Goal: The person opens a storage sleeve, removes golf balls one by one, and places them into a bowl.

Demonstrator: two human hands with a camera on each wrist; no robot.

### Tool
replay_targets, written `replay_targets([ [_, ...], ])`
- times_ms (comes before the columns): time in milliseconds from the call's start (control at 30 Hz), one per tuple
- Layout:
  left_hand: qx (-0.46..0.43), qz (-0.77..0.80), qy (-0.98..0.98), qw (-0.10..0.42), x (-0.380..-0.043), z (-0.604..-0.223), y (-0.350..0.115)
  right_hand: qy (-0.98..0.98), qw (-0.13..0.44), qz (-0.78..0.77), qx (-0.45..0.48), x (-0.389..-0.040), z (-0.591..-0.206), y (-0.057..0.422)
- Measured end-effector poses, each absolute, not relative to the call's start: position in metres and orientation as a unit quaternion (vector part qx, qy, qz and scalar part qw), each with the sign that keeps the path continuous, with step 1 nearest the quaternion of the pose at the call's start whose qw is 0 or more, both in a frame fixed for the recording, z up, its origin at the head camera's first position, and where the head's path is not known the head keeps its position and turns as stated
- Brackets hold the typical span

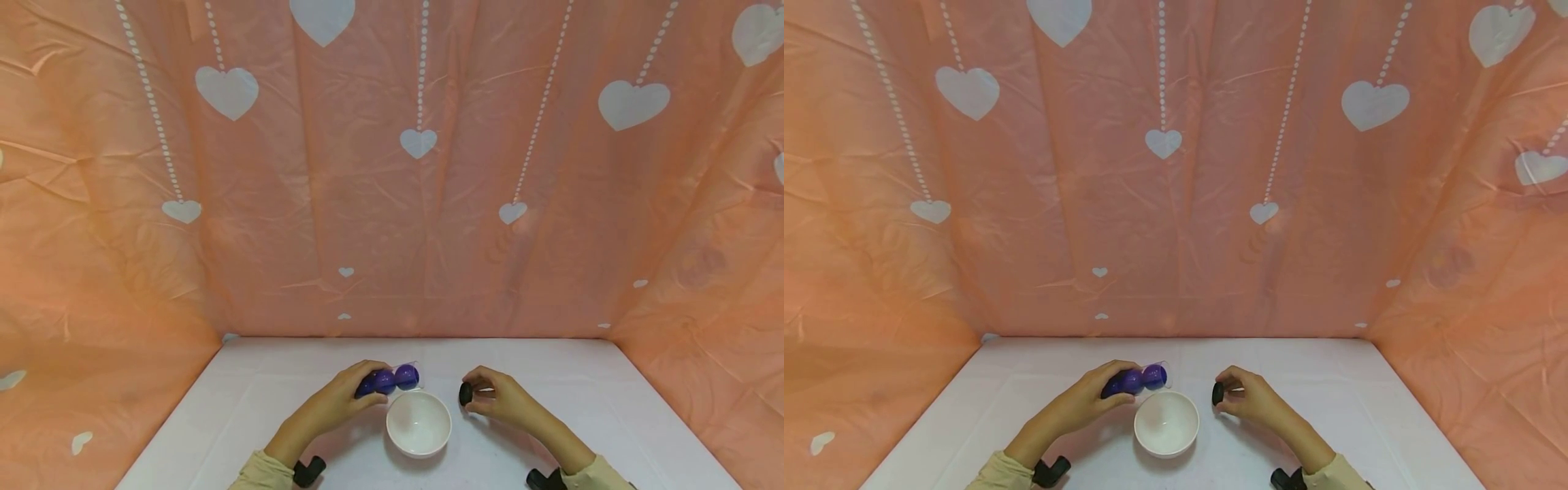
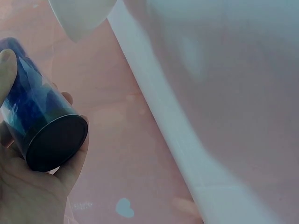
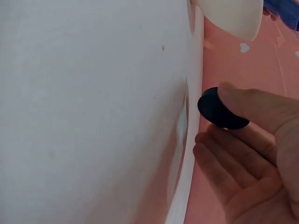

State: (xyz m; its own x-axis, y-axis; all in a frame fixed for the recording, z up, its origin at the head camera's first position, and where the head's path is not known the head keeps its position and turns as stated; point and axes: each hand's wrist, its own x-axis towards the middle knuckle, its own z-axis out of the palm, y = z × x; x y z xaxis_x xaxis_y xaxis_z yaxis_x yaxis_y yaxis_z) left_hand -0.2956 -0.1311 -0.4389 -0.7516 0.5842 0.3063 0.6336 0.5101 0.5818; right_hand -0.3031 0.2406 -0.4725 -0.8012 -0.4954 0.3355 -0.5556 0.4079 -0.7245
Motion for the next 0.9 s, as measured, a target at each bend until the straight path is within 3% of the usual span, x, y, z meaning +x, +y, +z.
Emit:
replay_targets([
  [900,-0.350,-0.353,-0.867,0.036,-0.2953,-0.4411,-0.1325,-0.896,0.038,0.375,0.236,-0.2968,-0.4685,0.2470],
])
